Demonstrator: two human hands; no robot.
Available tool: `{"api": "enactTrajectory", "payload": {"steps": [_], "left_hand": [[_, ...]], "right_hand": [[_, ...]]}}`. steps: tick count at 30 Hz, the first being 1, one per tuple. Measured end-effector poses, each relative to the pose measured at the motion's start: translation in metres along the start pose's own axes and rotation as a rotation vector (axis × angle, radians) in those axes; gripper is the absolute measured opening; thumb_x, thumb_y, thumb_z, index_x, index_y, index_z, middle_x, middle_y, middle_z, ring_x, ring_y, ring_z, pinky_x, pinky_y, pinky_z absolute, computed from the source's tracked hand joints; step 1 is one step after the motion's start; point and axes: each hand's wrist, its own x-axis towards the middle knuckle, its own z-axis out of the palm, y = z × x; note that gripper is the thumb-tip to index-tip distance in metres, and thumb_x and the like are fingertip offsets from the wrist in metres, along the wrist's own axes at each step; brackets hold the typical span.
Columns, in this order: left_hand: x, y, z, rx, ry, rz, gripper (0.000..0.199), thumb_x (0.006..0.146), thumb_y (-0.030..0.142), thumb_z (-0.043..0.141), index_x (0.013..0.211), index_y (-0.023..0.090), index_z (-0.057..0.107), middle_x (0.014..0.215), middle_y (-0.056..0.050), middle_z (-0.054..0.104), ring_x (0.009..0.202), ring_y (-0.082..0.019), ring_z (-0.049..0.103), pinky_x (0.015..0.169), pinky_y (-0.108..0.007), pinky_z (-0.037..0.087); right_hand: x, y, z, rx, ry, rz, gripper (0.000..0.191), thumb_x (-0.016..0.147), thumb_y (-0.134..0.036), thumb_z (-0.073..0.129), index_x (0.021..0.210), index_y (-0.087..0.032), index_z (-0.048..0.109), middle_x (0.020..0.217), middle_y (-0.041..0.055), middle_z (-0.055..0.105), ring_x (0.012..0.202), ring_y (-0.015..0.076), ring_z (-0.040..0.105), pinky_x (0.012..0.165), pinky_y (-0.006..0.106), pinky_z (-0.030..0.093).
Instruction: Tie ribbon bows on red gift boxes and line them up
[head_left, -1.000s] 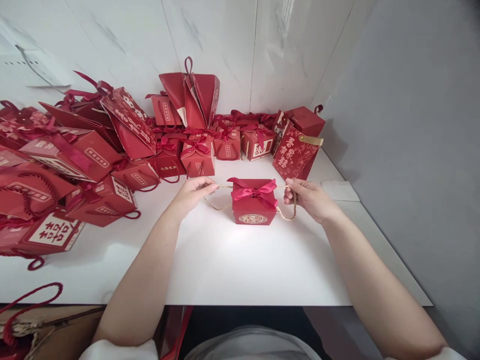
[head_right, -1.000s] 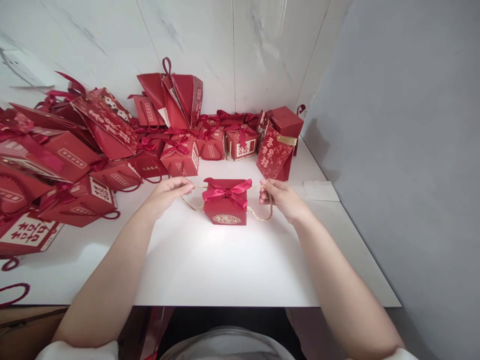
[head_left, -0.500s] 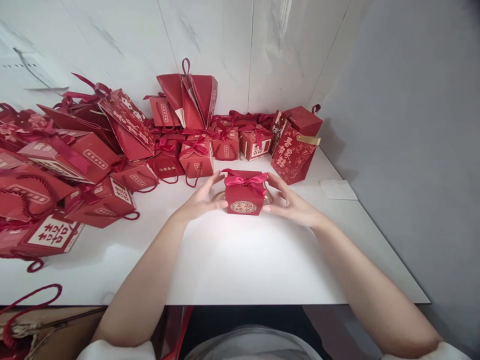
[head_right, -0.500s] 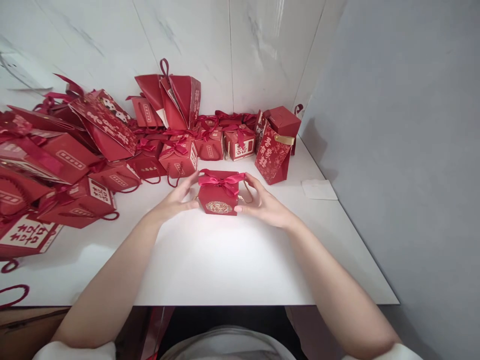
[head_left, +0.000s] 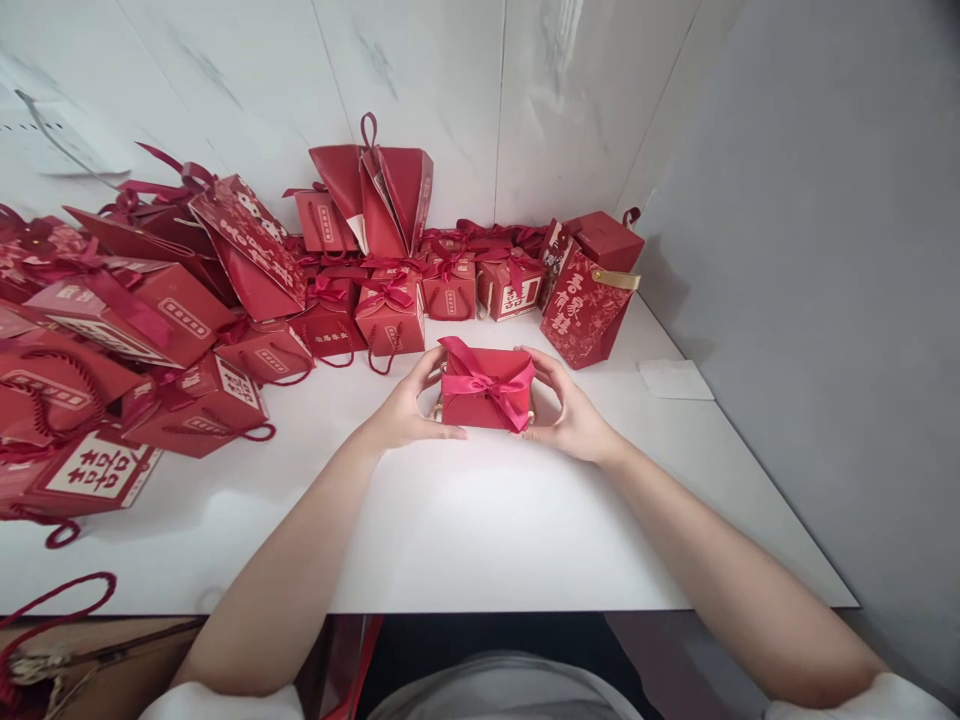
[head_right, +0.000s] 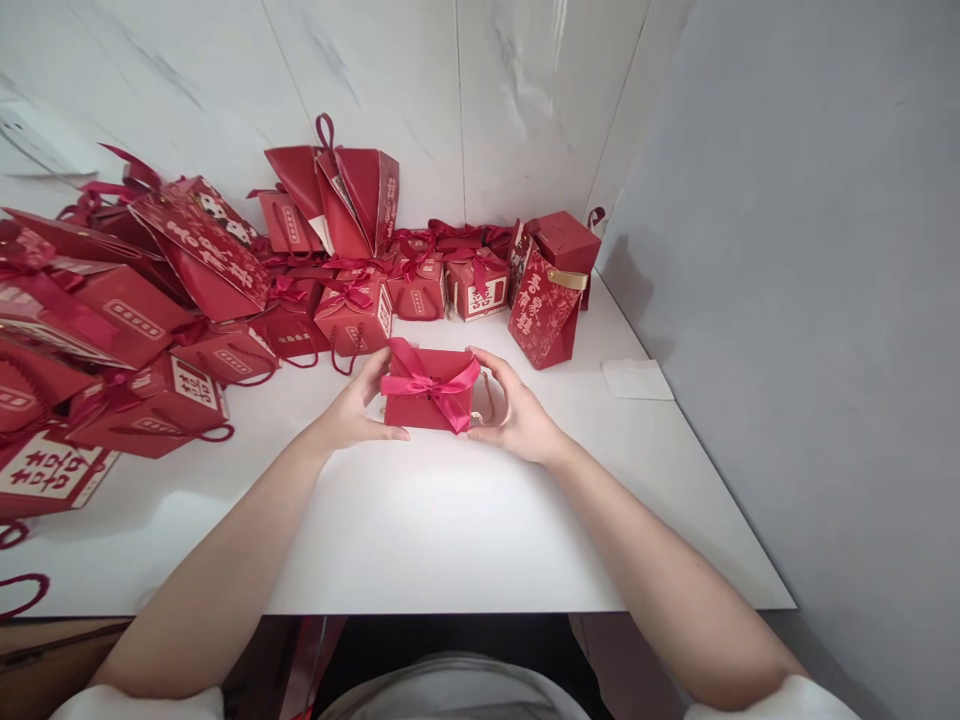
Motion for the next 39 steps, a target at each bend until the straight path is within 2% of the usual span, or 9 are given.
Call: {"api": "enactTrajectory", "payload": {"steps": [7,21,23,25,28,30,33,36,39], "left_hand": [[-0.001,0.006,0.002,0.12,-0.001,0.065,0.116,0.062,0.043,0.09,0.156,0.031,0.025,0.164,-0.013,0.023,0.15,-0.032,0.026,0.124,-0.047,0.025],[-0.001,-0.001,0.0,0.076,0.02,0.002,0.108,0.065,0.036,0.088,0.155,0.03,0.03,0.161,-0.012,0.031,0.148,-0.033,0.031,0.124,-0.047,0.026],[0.0,-0.001,-0.001,0.065,0.066,-0.048,0.099,0.068,0.037,0.086,0.153,0.029,0.034,0.16,-0.011,0.034,0.148,-0.031,0.032,0.123,-0.048,0.025],[0.002,-0.003,-0.001,0.08,0.159,-0.096,0.087,0.074,0.039,0.081,0.149,0.029,0.039,0.157,-0.011,0.039,0.147,-0.029,0.035,0.122,-0.05,0.025],[0.005,-0.005,-0.002,0.158,0.35,-0.161,0.069,0.078,0.038,0.075,0.141,0.027,0.047,0.148,-0.012,0.051,0.14,-0.028,0.045,0.118,-0.051,0.031],[0.007,-0.005,-0.003,0.222,0.44,-0.179,0.056,0.08,0.036,0.071,0.133,0.025,0.054,0.137,-0.011,0.06,0.13,-0.027,0.054,0.113,-0.049,0.038],[0.006,-0.002,-0.002,0.218,0.46,-0.172,0.038,0.089,0.042,0.061,0.121,0.022,0.062,0.125,-0.009,0.067,0.119,-0.024,0.061,0.107,-0.041,0.043],[0.005,0.001,0.002,0.114,0.414,-0.158,0.044,0.095,0.054,0.049,0.119,0.02,0.064,0.123,-0.009,0.068,0.117,-0.023,0.062,0.106,-0.036,0.043],[0.005,0.002,0.006,0.044,0.376,-0.134,0.053,0.096,0.061,0.043,0.123,0.019,0.061,0.128,-0.01,0.065,0.122,-0.024,0.059,0.108,-0.036,0.042]], "right_hand": [[0.0,-0.003,-0.003,-0.234,0.056,-0.083,0.09,0.074,-0.039,0.083,0.148,-0.04,0.033,0.165,0.0048,0.013,0.153,0.0318,0.016,0.122,0.057,0.027],[0.001,-0.002,0.0,-0.281,0.068,-0.102,0.089,0.073,-0.045,0.083,0.146,-0.037,0.032,0.165,0.0085,0.013,0.152,0.0334,0.019,0.12,0.058,0.028],[0.001,-0.003,0.001,-0.24,0.085,-0.094,0.09,0.071,-0.048,0.085,0.145,-0.033,0.035,0.163,0.0114,0.019,0.151,0.0335,0.021,0.119,0.056,0.029],[0.0,-0.006,0.001,-0.153,0.107,-0.029,0.078,0.074,-0.051,0.082,0.138,-0.029,0.043,0.155,0.0135,0.037,0.143,0.0322,0.037,0.116,0.052,0.034],[-0.001,-0.011,-0.002,0.021,0.189,0.153,0.043,0.091,-0.056,0.061,0.122,-0.026,0.056,0.099,0.0062,0.07,0.098,0.0248,0.067,0.1,0.045,0.047],[0.0,-0.011,-0.004,0.119,0.277,0.216,0.037,0.096,-0.057,0.051,0.115,-0.027,0.059,0.068,-0.0011,0.062,0.071,0.0204,0.063,0.087,0.04,0.05],[0.003,-0.006,-0.002,0.185,0.389,0.208,0.032,0.094,-0.054,0.056,0.11,-0.026,0.059,0.076,-0.0008,0.061,0.074,0.0179,0.059,0.081,0.034,0.049],[0.005,0.003,0.003,0.17,0.401,0.246,0.038,0.091,-0.054,0.061,0.116,-0.026,0.055,0.099,0.003,0.064,0.092,0.0178,0.06,0.089,0.034,0.047],[0.005,0.005,0.008,0.201,0.339,0.31,0.047,0.091,-0.059,0.057,0.125,-0.026,0.051,0.092,0.0016,0.066,0.09,0.0186,0.062,0.092,0.036,0.047]]}}
